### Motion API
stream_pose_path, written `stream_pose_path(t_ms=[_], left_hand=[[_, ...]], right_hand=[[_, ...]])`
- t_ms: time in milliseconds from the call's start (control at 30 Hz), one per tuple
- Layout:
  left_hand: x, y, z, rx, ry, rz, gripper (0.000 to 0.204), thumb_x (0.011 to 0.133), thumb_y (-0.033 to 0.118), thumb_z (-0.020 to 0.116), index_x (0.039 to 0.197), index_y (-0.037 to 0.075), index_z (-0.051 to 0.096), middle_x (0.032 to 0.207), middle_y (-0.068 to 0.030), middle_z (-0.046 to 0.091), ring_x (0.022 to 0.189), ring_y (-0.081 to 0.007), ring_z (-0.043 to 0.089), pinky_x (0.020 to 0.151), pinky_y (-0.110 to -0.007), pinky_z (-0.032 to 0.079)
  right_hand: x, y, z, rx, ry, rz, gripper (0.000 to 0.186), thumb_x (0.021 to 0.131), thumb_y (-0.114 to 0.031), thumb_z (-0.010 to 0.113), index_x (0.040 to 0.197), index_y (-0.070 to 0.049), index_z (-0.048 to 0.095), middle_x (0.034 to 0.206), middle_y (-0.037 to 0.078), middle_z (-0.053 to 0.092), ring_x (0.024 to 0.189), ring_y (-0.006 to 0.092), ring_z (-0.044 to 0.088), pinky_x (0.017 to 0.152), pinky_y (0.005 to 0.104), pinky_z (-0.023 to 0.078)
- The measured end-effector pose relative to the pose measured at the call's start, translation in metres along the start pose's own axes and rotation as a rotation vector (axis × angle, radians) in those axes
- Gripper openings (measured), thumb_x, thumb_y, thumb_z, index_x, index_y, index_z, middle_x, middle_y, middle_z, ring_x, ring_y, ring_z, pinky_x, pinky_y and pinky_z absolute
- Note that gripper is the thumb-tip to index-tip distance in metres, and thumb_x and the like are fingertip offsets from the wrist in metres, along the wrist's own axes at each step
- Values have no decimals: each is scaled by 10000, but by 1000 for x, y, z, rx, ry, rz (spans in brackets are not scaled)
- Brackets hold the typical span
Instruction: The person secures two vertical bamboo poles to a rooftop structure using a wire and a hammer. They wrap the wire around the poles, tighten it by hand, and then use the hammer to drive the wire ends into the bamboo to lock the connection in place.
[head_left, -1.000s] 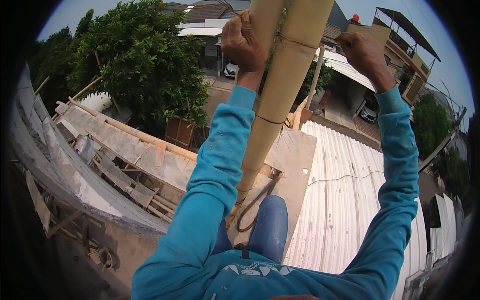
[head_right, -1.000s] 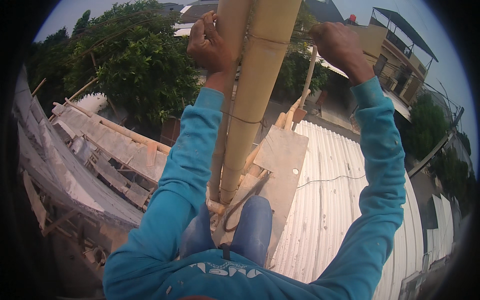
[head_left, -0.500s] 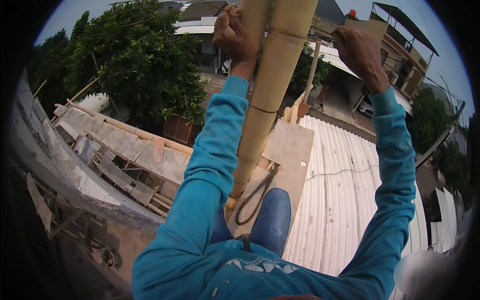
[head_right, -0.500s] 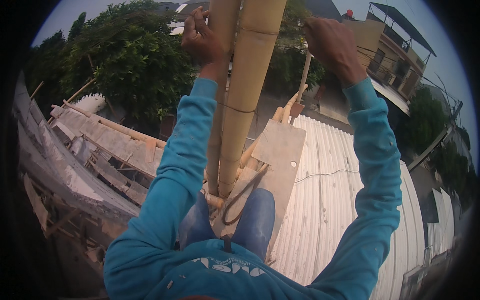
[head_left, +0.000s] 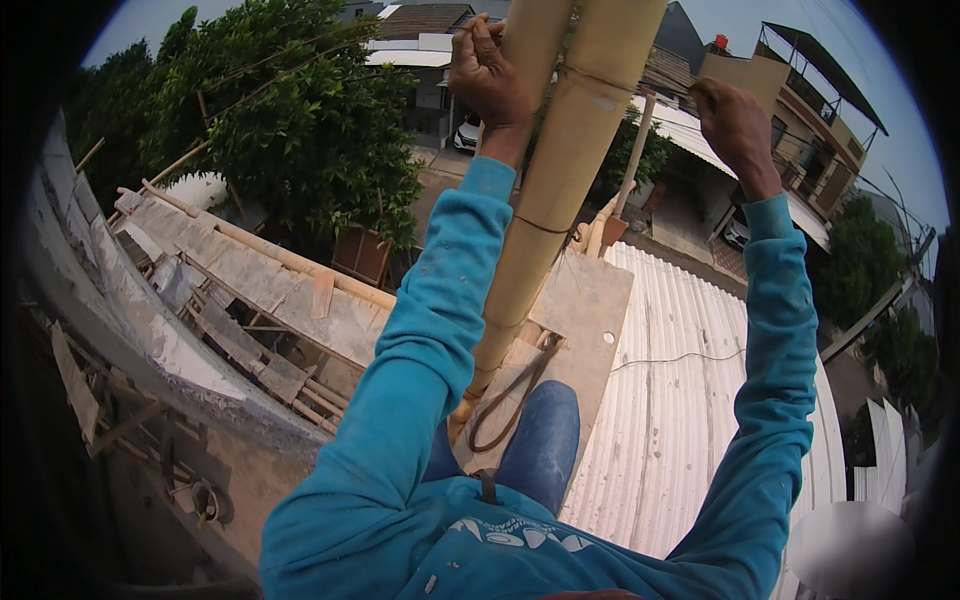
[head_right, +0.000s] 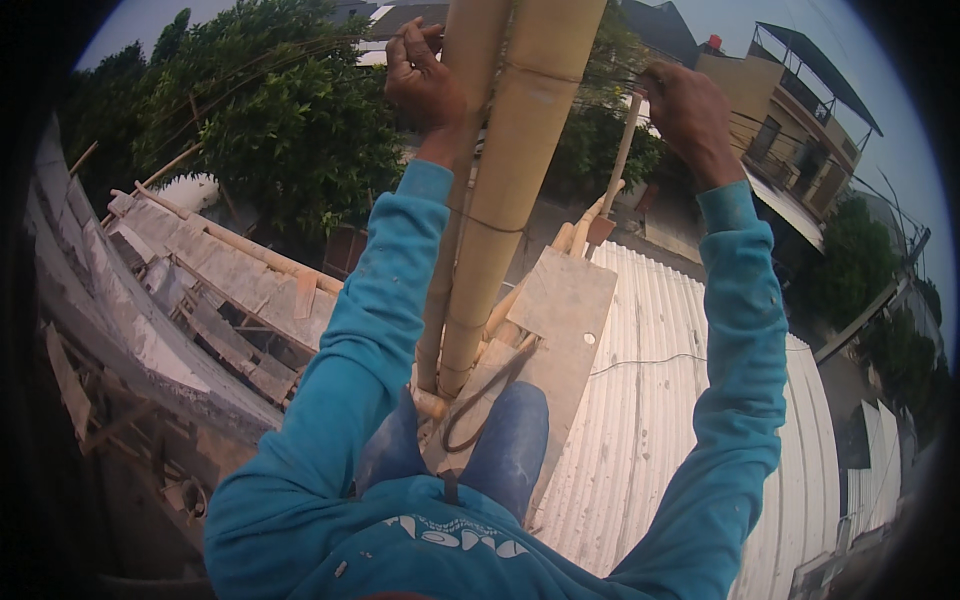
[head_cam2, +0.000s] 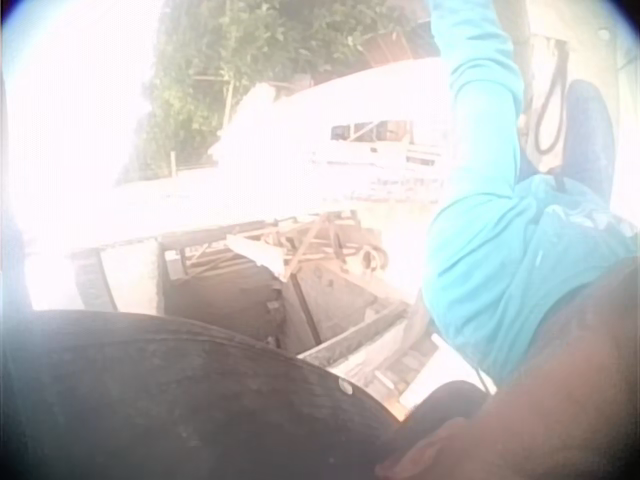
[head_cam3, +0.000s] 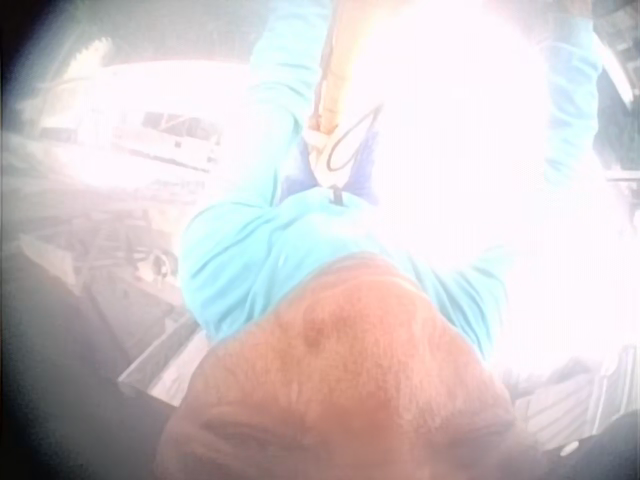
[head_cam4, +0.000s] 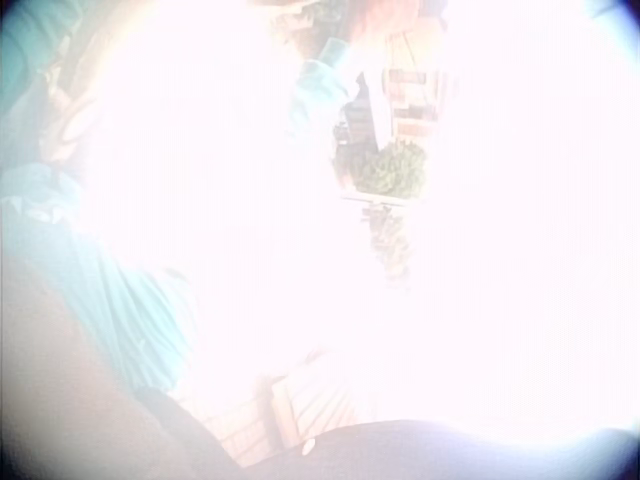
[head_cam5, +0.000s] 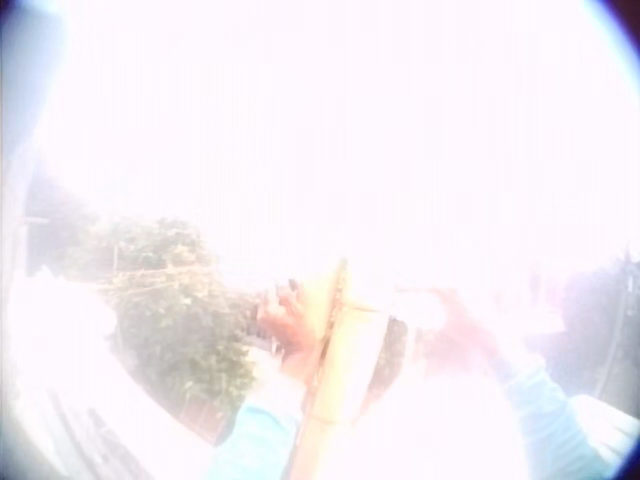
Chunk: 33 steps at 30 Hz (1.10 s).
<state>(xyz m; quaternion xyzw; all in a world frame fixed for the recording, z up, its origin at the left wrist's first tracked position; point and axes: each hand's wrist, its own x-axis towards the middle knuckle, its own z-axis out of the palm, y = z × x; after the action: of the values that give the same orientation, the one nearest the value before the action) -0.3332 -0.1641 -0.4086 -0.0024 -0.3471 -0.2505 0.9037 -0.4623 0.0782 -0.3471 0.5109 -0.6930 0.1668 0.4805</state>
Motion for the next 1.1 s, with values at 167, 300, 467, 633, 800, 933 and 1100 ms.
stream_pose_path(t_ms=[167,300,467,633,800,933,1100], left_hand=[[0,4,-4,105,-91,140,169,974,125,551,1014,26,682,849,-106,677,776,-250,657,709,-359,523],[2,-1,-2,205,-99,476,170,949,132,584,1039,40,694,873,-116,646,782,-305,620,736,-380,507],[-7,-1,-9,426,-224,496,249,947,191,510,994,-3,660,953,-215,665,895,-407,615,768,-494,483],[9,4,-5,202,-191,452,198,927,152,603,1077,67,701,863,-117,641,750,-300,621,698,-375,510],[19,32,-27,458,-470,426,235,919,201,559,971,1,672,894,-198,675,815,-371,644,700,-457,503],[22,19,-27,572,-403,366,199,875,194,621,931,13,683,835,-182,677,713,-371,643,649,-457,504],[43,10,-35,403,-357,358,222,862,237,633,897,25,688,818,-177,677,680,-367,642,638,-457,508]], right_hand=[[-5,-4,-3,9,-41,68,193,899,-276,592,957,-147,724,841,147,696,795,363,660,692,452,509],[-7,-12,-10,33,-35,66,186,898,-274,595,963,-154,721,859,142,698,796,360,662,696,451,513],[-5,-16,-12,5,-63,46,173,894,-261,590,958,-154,709,864,135,695,797,360,662,706,458,516],[-5,-17,-5,-6,-50,61,170,893,-258,582,950,-156,706,854,137,692,810,363,661,704,468,513],[-2,-16,3,-17,-38,71,175,887,-263,585,957,-162,709,854,143,691,809,362,661,698,473,513],[2,-18,14,0,-21,77,184,880,-274,587,950,-154,707,858,147,689,818,361,661,708,477,519],[10,-33,27,12,-27,70,198,874,-281,587,948,-140,706,871,151,688,831,363,662,725,470,530]])
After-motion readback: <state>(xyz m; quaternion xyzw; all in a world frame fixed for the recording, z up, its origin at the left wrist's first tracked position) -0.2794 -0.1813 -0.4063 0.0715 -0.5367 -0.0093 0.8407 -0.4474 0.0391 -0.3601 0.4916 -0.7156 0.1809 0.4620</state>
